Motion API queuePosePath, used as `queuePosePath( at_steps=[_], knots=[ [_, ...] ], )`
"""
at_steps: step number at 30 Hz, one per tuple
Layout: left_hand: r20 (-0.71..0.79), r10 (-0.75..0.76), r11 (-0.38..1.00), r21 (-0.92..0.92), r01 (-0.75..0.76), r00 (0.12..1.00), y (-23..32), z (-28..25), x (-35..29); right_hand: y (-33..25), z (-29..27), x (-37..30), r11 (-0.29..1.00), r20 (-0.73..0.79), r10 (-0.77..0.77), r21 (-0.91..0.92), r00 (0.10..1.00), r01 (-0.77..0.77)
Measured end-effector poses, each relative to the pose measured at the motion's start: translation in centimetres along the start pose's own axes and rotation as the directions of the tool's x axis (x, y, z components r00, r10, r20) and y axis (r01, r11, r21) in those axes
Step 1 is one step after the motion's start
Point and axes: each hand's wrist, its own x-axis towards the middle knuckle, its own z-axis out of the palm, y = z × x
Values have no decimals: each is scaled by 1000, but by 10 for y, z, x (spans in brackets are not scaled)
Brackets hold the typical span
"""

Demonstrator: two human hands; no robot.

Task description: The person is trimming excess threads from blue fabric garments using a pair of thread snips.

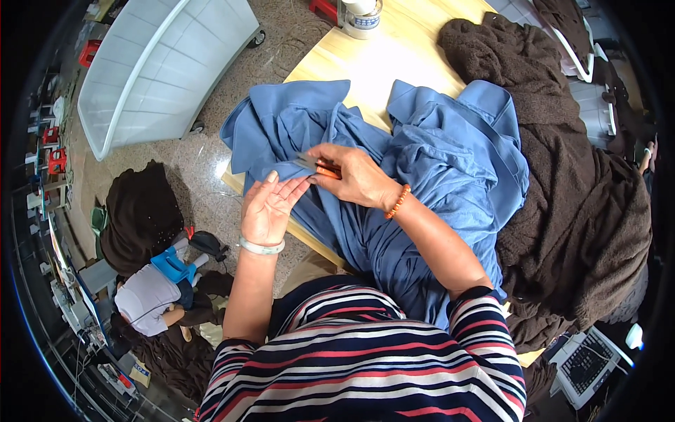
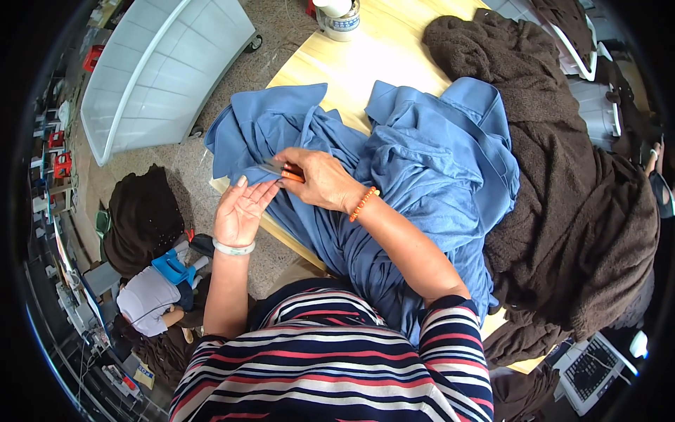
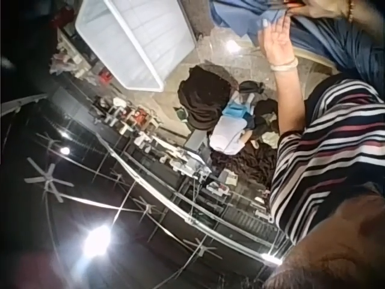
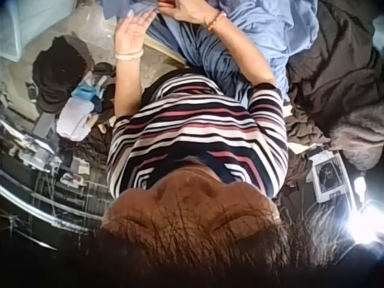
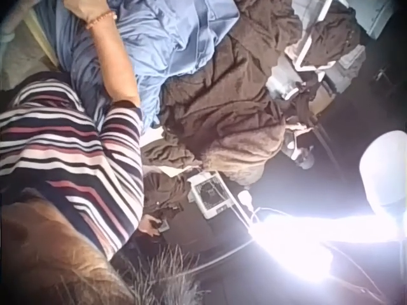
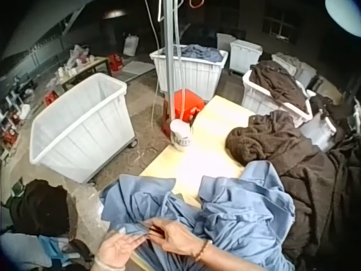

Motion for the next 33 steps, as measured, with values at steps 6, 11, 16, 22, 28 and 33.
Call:
queuePosePath(
  at_steps=[6, 11, 16, 22, 28, 33],
  knots=[
    [-36, -145, 980, 131, 149, 989, 8, 5, 1, 3, 6, -18, 944, -318, -167, -324, 933, 58],
    [-20, -176, 984, 16, 176, 984, 8, 6, 4, 7, 7, -38, 805, -156, -361, -550, 920, 222],
    [-48, -78, 994, 72, 81, 996, 12, 12, 4, 1, 1, -51, 920, -180, -206, -371, 962, 127],
    [-47, -51, 992, 115, 56, 998, 7, 23, 1, -29, -1, -50, 983, -174, 80, -152, 982, -107],
    [6, -31, 988, 154, 29, 1000, 4, 32, -1, -30, 5, -41, 963, -210, 42, -250, 977, -95],
    [19, -30, 989, 145, 27, 999, 3, 34, -1, -29, 6, -42, 945, -211, 6, -320, 978, -74]
  ],
)
